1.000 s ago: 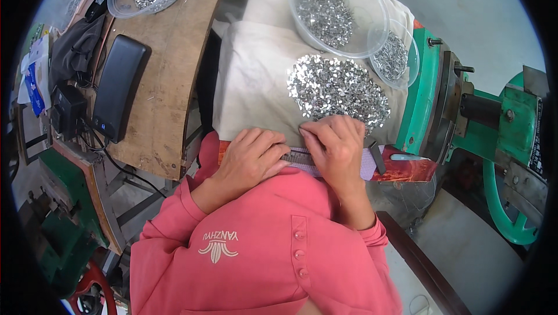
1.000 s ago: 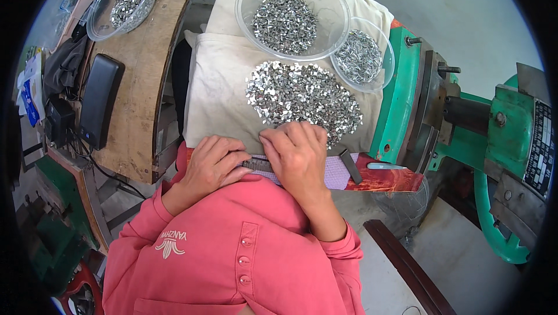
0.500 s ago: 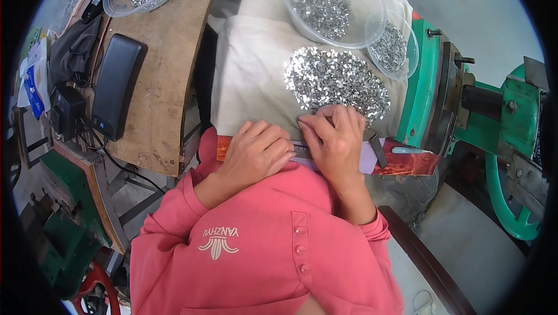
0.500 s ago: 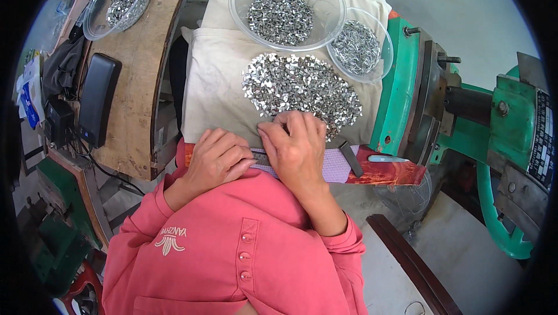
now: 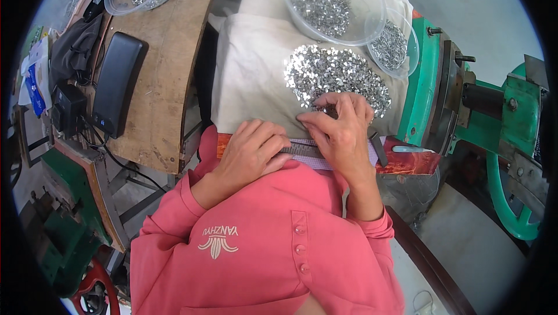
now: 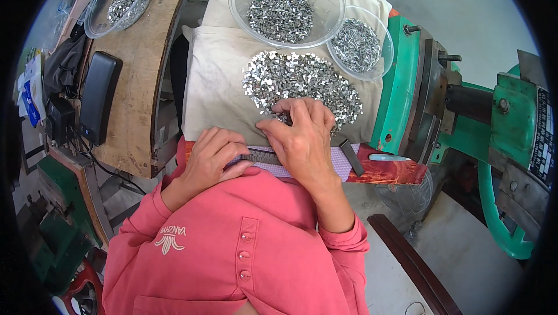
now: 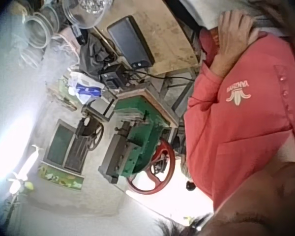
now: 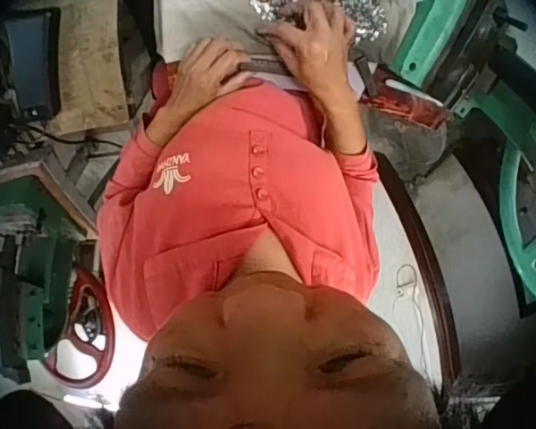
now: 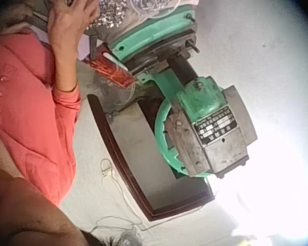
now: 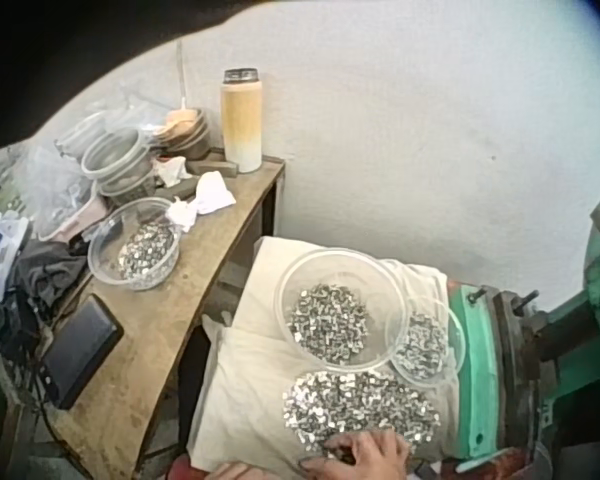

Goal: The person assembles small metal components by hand, placing them into a metal strip and then using a green manual press machine to secure them. They repeatedly pick up individual pieces from a pile, insert them into the strip, and operate the machine's wheel to complete the assembly.

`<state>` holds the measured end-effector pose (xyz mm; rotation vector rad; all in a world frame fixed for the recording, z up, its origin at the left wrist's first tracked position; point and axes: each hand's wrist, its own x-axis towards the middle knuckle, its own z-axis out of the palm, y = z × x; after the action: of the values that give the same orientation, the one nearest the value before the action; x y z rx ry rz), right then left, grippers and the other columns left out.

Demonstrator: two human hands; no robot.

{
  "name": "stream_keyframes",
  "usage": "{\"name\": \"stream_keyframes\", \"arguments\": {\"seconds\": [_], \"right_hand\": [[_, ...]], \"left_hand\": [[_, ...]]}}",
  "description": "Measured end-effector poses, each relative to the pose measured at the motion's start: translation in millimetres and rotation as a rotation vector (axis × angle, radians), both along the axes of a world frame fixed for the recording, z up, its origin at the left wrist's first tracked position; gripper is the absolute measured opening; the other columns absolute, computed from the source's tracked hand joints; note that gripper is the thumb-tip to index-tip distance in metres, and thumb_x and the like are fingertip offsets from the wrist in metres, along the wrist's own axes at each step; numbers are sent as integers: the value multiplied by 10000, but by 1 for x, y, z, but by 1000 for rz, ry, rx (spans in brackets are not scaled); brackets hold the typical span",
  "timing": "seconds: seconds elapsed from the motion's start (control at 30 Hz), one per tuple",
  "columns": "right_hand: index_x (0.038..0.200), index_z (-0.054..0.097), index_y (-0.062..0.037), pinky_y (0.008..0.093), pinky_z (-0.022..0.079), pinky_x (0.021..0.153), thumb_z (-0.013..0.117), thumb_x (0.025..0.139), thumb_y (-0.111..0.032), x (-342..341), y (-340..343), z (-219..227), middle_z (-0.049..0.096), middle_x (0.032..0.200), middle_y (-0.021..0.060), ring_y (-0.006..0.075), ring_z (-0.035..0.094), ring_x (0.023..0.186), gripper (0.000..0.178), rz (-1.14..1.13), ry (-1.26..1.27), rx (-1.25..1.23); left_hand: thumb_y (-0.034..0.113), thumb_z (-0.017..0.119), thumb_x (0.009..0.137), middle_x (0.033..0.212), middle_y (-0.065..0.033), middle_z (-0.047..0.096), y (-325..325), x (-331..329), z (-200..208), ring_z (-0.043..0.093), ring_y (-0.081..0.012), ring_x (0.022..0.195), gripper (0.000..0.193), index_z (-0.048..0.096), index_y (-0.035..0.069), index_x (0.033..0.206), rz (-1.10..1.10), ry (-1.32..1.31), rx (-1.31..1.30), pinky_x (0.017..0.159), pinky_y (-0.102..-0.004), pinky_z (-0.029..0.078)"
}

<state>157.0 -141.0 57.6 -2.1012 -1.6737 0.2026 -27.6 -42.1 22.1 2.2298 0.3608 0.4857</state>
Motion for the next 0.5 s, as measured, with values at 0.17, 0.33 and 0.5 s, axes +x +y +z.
{"name": "stream_keyframes", "arguments": {"seconds": [0.17, 0.33, 0.5], "right_hand": [[858, 740, -171, 433, 331, 910, 785, 739, -166, 7, 4, 2, 611, 1059, -12, 267, 514, 1070, 128, 62, 13, -32], [838, 722, -173, 413, 310, 898, 792, 731, -184, -4, -6, -7, 619, 1027, -42, 244, 508, 1055, 128, 27, 19, 53], [832, 742, -224, 392, 290, 874, 822, 691, -221, -32, -36, -8, 628, 986, -88, 209, 493, 1025, 162, -30, -34, 109]], "left_hand": [[111, 820, 703, 984, -50, 629, 1, -3, -2, 593, -247, 856, 268, 646, 66, 902, -15, -44, 14, 747, -359, 465], [100, 825, 702, 996, -67, 635, 1, -5, -4, 613, -259, 856, 311, 644, 60, 951, -22, -61, 13, 733, -358, 485], [124, 822, 717, 1045, -88, 622, 1, -4, -5, 607, -263, 906, 341, 640, 59, 999, -20, -30, -14, 775, -370, 476]]}}
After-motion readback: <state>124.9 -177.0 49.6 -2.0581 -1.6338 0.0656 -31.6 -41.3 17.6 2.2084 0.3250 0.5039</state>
